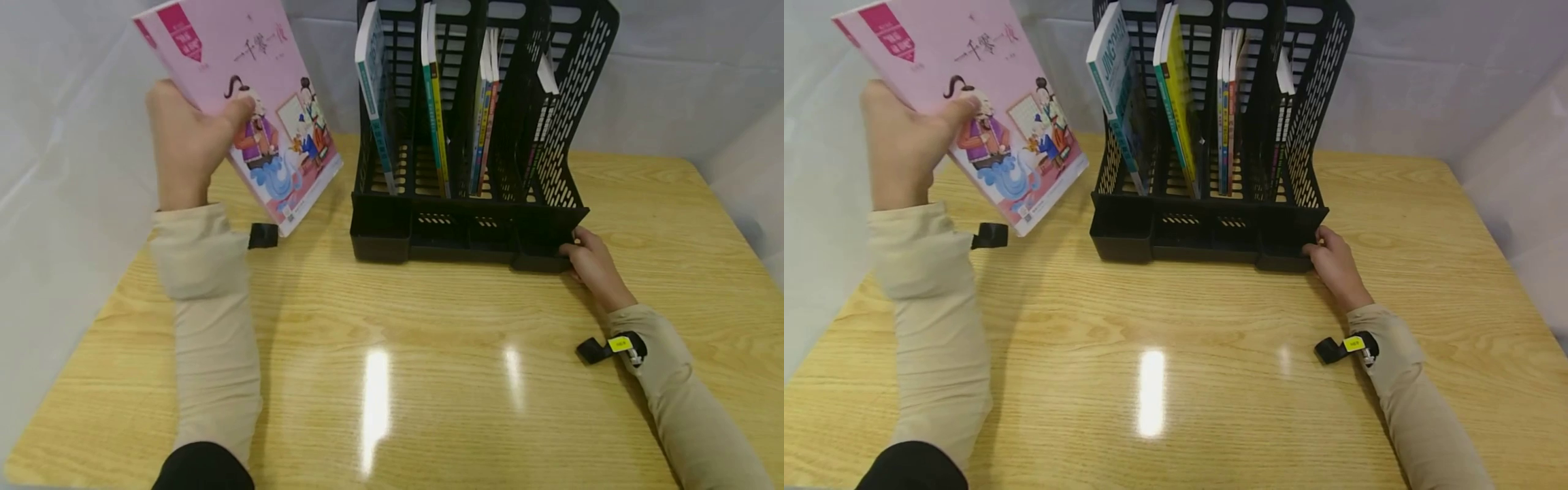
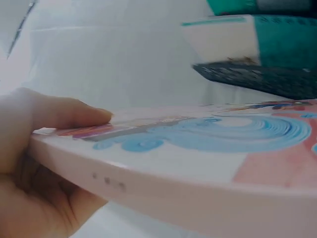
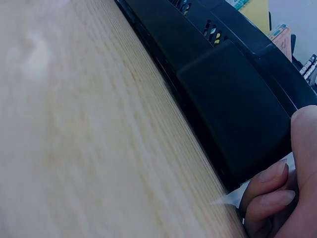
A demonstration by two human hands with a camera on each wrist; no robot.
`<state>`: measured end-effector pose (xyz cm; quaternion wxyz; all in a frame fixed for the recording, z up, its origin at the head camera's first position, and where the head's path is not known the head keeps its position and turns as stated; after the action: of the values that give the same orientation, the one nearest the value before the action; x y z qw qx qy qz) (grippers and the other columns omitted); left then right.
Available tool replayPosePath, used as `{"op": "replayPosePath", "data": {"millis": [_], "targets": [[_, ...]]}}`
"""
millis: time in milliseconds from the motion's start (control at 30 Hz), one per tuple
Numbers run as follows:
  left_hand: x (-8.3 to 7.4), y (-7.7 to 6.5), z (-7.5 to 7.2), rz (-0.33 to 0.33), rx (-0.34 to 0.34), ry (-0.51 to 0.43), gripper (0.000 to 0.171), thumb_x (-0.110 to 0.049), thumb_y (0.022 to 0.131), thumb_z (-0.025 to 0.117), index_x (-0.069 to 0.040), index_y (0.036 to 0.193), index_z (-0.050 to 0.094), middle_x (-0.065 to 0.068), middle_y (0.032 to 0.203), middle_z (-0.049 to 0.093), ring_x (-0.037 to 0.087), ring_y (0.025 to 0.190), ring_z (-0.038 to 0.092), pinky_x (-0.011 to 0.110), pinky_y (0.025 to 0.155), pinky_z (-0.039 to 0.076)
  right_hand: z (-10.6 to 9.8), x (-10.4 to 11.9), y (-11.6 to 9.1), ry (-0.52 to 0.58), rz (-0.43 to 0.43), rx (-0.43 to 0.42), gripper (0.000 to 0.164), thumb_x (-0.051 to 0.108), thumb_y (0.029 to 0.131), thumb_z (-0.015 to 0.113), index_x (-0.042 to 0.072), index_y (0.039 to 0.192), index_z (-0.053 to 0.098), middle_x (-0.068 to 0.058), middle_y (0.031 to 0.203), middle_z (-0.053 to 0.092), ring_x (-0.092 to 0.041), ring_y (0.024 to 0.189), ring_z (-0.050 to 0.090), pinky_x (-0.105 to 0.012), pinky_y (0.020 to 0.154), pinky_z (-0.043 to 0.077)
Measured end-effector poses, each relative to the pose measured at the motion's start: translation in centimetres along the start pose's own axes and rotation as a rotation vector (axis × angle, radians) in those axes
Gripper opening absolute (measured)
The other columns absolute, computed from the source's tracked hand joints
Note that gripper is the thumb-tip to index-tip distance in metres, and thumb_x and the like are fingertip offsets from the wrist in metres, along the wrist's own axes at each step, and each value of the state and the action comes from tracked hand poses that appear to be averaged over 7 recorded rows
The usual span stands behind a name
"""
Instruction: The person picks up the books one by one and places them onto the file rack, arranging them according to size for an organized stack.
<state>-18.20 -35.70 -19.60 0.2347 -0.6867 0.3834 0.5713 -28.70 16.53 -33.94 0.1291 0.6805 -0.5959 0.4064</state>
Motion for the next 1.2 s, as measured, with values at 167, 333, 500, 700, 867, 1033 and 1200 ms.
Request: {"op": "replayPosePath", "data": {"millis": [167, 333, 500, 700, 867, 1033, 1200], "targets": [[-1.0, -1.1, -0.5, -0.080, 0.032, -0.038, 0.037, -0.001, 0.078, 0.074, -0.003, 0.114, 0.066, 0.006, 0.107, 0.071, 0.015, 0.082, 0.067, 0.020, 0.070, 0.054, 0.0, 0.1, -0.1, 0.009, -0.004, 0.000, 0.021, 0.010, 0.096, 0.040, -0.003, 0.111, 0.045, -0.003, 0.069, 0.047, -0.011, 0.041, 0.038, -0.027, 0.041, 0.037], [-2.1, -2.0, -0.6, -0.089, 0.059, -0.124, 0.037, 0.001, 0.075, 0.077, -0.004, 0.110, 0.066, 0.006, 0.103, 0.071, 0.018, 0.082, 0.067, 0.023, 0.070, 0.054, -0.1, 0.2, -0.3, 0.014, -0.004, -0.010, 0.019, 0.011, 0.095, 0.041, -0.002, 0.108, 0.045, -0.004, 0.071, 0.047, -0.011, 0.042, 0.037, -0.028, 0.041, 0.037], [-2.7, -2.5, -1.0, -0.062, 0.011, -0.334, 0.040, 0.006, 0.071, 0.079, -0.004, 0.105, 0.061, 0.008, 0.101, 0.069, 0.020, 0.083, 0.066, 0.024, 0.069, 0.054, -0.1, 0.1, -0.2, 0.016, -0.003, -0.005, 0.017, 0.011, 0.096, 0.042, -0.002, 0.106, 0.044, -0.001, 0.064, 0.045, -0.012, 0.040, 0.037, -0.029, 0.040, 0.037], [-3.2, -2.9, -0.8, -0.015, 0.049, -0.476, 0.041, 0.009, 0.068, 0.080, 0.000, 0.105, 0.064, 0.013, 0.105, 0.070, 0.026, 0.088, 0.068, 0.026, 0.070, 0.055, -0.2, -0.1, -0.1, 0.002, -0.001, -0.004, 0.019, 0.010, 0.096, 0.041, -0.002, 0.110, 0.045, -0.002, 0.068, 0.047, -0.012, 0.040, 0.038, -0.028, 0.041, 0.037], [-3.7, -2.9, 0.2, 0.043, 0.064, -0.614, 0.038, 0.015, 0.066, 0.077, 0.004, 0.100, 0.065, 0.017, 0.100, 0.071, 0.028, 0.086, 0.070, 0.029, 0.070, 0.056, -0.2, -0.1, 0.0, -0.003, 0.003, 0.003, 0.018, 0.010, 0.096, 0.041, -0.002, 0.109, 0.045, 0.000, 0.062, 0.043, -0.012, 0.039, 0.038, -0.029, 0.041, 0.037], [-4.2, -2.9, 2.0, 0.090, 0.077, -0.713, 0.035, 0.019, 0.065, 0.073, 0.006, 0.097, 0.063, 0.019, 0.095, 0.070, 0.029, 0.084, 0.070, 0.030, 0.071, 0.057, -0.1, 0.1, -0.1, 0.003, 0.000, 0.002, 0.017, 0.011, 0.096, 0.041, -0.002, 0.107, 0.044, 0.000, 0.062, 0.043, -0.012, 0.040, 0.038, -0.029, 0.041, 0.037], [-4.5, -3.4, 4.0, 0.115, 0.082, -0.651, 0.036, 0.016, 0.069, 0.072, 0.003, 0.102, 0.063, 0.017, 0.099, 0.070, 0.028, 0.086, 0.069, 0.031, 0.074, 0.056, 0.0, 0.3, -0.2, 0.014, -0.001, -0.003, 0.013, 0.010, 0.095, 0.042, 0.000, 0.102, 0.043, 0.001, 0.060, 0.042, -0.012, 0.040, 0.037, -0.029, 0.040, 0.037]]}}
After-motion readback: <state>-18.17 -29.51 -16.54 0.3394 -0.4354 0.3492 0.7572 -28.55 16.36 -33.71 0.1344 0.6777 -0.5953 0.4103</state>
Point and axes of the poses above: each hand's wrist, its own y-axis towards the middle knuckle, its own z-axis out of the palm, x = y × z, the point moved 6 cm from there along y, towards the middle knuckle
